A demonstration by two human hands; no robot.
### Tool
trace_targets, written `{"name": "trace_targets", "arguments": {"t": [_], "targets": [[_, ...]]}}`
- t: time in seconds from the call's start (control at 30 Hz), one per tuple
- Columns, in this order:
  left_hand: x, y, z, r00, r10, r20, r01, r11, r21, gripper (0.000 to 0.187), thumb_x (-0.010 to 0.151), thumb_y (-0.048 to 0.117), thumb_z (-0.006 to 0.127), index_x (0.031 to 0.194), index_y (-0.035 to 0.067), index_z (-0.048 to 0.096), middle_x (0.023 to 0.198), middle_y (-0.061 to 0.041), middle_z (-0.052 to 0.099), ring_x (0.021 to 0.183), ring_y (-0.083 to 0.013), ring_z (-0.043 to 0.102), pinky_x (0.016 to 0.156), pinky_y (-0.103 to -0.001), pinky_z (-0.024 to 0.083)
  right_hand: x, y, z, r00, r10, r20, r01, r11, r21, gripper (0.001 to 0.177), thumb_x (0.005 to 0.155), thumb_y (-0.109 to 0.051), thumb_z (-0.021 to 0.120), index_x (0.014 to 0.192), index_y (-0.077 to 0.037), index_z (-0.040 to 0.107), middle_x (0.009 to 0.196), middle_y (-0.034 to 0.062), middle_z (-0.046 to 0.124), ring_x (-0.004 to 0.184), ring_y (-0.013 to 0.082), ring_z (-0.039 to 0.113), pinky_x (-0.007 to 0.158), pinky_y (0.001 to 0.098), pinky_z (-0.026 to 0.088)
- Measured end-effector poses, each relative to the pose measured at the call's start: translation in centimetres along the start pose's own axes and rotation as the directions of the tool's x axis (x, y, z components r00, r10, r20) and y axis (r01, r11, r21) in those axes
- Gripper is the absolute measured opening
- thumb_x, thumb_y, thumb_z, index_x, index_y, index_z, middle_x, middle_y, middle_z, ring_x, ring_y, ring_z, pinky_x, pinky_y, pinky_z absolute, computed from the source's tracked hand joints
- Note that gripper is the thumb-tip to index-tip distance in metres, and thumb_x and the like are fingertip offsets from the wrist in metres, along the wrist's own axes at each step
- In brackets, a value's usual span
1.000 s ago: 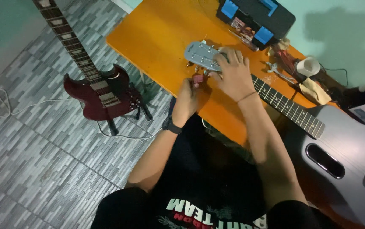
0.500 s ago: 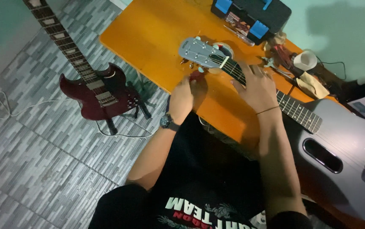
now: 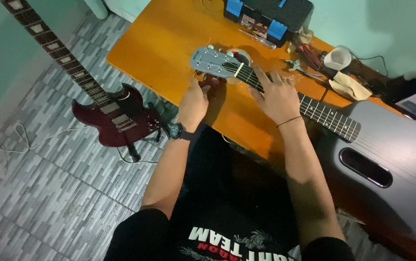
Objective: The person strings a silver electric guitar by threading a new string through the bridge and winding it onto the tuning peg at the headstock. They repeat this process for multiple strings, using their hands to pull the string taut and wind it around the tuning post.
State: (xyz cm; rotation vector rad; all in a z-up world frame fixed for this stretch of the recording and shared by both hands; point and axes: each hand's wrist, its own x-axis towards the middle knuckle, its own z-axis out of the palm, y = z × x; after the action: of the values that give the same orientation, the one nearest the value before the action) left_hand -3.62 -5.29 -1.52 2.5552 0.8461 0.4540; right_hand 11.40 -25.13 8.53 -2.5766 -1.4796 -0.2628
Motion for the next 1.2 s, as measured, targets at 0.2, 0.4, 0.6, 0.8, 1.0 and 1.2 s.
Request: {"name": "trace_targets", "arguments": {"t": [0.2,0.4,0.6,0.8,1.0,1.2], "targets": [[-0.1,3.0,-0.2,0.983,-0.071,-0.171,0.061,0.996,-0.062,0.038,0.112,0.025,0.048,0.125,-0.01,0.042,0.081,-0.02,0.072,0.069,-0.033,0.075,0.052,-0.037,0.059,-0.3,0.0,-0.2,0.998,-0.032,-0.058,0.032,0.999,-0.007,0.053,0.104,-0.04,0.064,0.15,-0.015,0.059,0.11,0.0185,0.069,0.1,0.0441,0.073,0.093,0.0543,0.055],[-1.0,2.0,2.1,0.999,-0.012,0.031,0.01,0.998,0.062,0.056,0.094,-0.005,0.066,0.142,-0.017,0.041,0.129,-0.039,0.056,0.113,-0.0456,0.066,0.088,-0.046,0.062,-0.5,-0.1,0.6,0.994,-0.044,-0.105,0.033,0.995,-0.098,0.054,0.105,-0.046,0.059,0.148,-0.015,0.06,0.106,0.0172,0.069,0.103,0.0413,0.073,0.09,0.0492,0.055],[-3.2,4.8,1.6,0.996,0.069,-0.052,-0.07,0.997,-0.018,0.037,0.095,0.004,0.065,0.126,-0.005,0.047,0.104,-0.026,0.062,0.095,-0.0438,0.069,0.075,-0.046,0.061,-0.7,0.3,1.5,0.982,-0.059,-0.177,0.035,0.99,-0.136,0.052,0.106,-0.048,0.058,0.147,-0.016,0.062,0.104,0.0165,0.069,0.102,0.0397,0.073,0.088,0.0471,0.055],[-1.7,6.6,-2.7,0.971,0.009,-0.237,-0.088,0.941,-0.327,0.01,0.107,0.007,0.053,0.116,0.003,0.05,0.1,-0.017,0.066,0.088,-0.0411,0.07,0.075,-0.037,0.059,-0.9,0.8,1.9,0.968,-0.084,-0.237,0.041,0.983,-0.181,0.056,0.099,-0.049,0.066,0.145,-0.017,0.063,0.102,0.0129,0.068,0.099,0.0353,0.073,0.081,0.0424,0.054],[-0.5,1.2,-0.1,0.979,-0.005,-0.202,-0.034,0.982,-0.188,0.018,0.102,-0.003,0.053,0.118,0.002,0.045,0.106,-0.027,0.062,0.093,-0.0473,0.067,0.073,-0.041,0.057,-1.1,1.1,3.0,0.962,-0.094,-0.258,0.044,0.98,-0.192,0.057,0.101,-0.051,0.064,0.146,-0.017,0.062,0.103,0.0115,0.067,0.098,0.0331,0.072,0.082,0.0414,0.052],[-4.0,5.9,0.3,0.996,-0.046,-0.076,0.032,0.985,-0.171,0.037,0.099,-0.004,0.052,0.136,-0.008,0.045,0.117,-0.038,0.062,0.101,-0.0544,0.065,0.085,-0.056,0.06,-1.3,0.6,2.1,0.957,-0.111,-0.269,0.051,0.974,-0.222,0.055,0.099,-0.047,0.067,0.146,-0.016,0.065,0.101,0.0135,0.068,0.094,0.0342,0.072,0.079,0.041,0.052]]}}
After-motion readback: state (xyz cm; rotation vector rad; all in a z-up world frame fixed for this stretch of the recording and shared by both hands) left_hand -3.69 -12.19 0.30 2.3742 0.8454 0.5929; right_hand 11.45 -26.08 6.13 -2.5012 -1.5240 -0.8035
